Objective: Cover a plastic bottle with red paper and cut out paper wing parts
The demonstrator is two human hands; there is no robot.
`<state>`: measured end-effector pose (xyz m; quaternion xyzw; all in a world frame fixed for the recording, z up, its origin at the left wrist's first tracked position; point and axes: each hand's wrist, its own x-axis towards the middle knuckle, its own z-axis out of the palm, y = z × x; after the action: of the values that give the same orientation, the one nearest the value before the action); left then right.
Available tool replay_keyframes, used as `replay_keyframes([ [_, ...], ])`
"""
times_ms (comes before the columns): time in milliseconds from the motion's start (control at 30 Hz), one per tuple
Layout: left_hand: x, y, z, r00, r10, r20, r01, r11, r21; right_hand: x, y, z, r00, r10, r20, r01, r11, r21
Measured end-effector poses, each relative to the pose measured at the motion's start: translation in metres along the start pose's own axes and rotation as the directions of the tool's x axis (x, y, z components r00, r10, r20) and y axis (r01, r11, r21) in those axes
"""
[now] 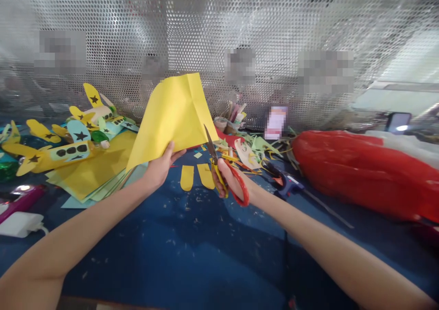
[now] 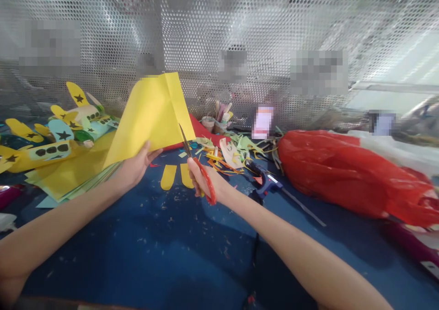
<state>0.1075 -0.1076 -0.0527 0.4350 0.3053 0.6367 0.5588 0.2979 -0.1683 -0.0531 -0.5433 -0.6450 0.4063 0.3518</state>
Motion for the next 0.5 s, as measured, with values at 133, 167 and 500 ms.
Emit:
replay_keyframes([
  [133, -0.0035, -0.0002, 0.0025, 0.999, -0.038, -0.005, 0.038, 0.999, 0.026, 0.001, -0.0007, -0.0008, 0.999, 0.04, 0.026, -0.039, 0.999, -0.011],
  [167, -0.004, -0.0002, 0.0029, 0.999, -0.044, -0.003, 0.044, 0.999, 0.025, 0.001, -0.0013, -0.0009, 0.999, 0.039, 0.02, -0.039, 0.999, -0.009],
  [500, -0.007, 0.003, 0.0056, 1.0, -0.031, 0.004, 0.031, 0.998, 0.061, 0.0003, 0.0008, 0.0008, 1.0, 0.013, -0.013, -0.012, 0.999, 0.048],
])
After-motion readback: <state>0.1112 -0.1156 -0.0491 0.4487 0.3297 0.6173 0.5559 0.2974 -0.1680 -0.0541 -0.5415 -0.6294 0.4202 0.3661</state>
